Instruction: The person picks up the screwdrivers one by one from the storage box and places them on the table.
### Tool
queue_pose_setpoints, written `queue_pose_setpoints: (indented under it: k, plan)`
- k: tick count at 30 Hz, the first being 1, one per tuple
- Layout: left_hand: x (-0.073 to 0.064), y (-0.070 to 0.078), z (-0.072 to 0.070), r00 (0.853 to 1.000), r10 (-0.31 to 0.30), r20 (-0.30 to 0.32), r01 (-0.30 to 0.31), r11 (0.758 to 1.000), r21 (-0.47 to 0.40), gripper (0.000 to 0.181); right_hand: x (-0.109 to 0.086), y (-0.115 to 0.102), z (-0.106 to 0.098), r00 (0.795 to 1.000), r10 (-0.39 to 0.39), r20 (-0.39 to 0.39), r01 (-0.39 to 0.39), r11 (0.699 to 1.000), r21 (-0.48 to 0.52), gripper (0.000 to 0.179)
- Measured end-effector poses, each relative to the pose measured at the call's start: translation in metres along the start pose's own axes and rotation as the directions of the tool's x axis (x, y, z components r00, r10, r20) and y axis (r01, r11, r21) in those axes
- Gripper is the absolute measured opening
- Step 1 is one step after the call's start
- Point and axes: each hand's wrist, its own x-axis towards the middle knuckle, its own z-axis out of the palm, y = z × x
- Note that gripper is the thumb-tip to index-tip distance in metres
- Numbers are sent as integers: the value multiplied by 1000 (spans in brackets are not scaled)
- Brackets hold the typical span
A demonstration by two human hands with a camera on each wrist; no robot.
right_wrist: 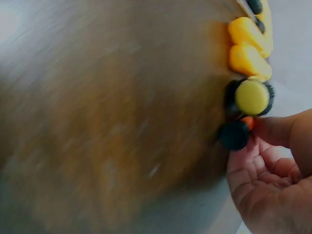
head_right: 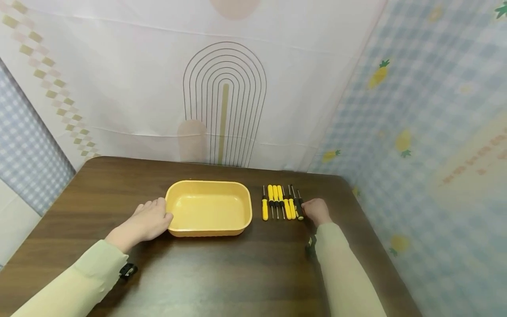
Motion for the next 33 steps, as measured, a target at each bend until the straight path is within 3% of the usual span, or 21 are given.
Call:
queue_pose_setpoints:
  k: [10,23,33]
  plan:
    - [-10,-12,6,991,66,-113,-66,998,10,24,-18,3,-1,994,-106,-3,105,994,-32,42]
    - [-12,-11,10,994,48,-103,-48,999,4,27,-13,5,4,979,-202,-11,202,979,-23,32]
    - [-12,-10,12,994,52,-101,-52,999,7,23,-6,3,7,982,-186,-24,186,982,2,28]
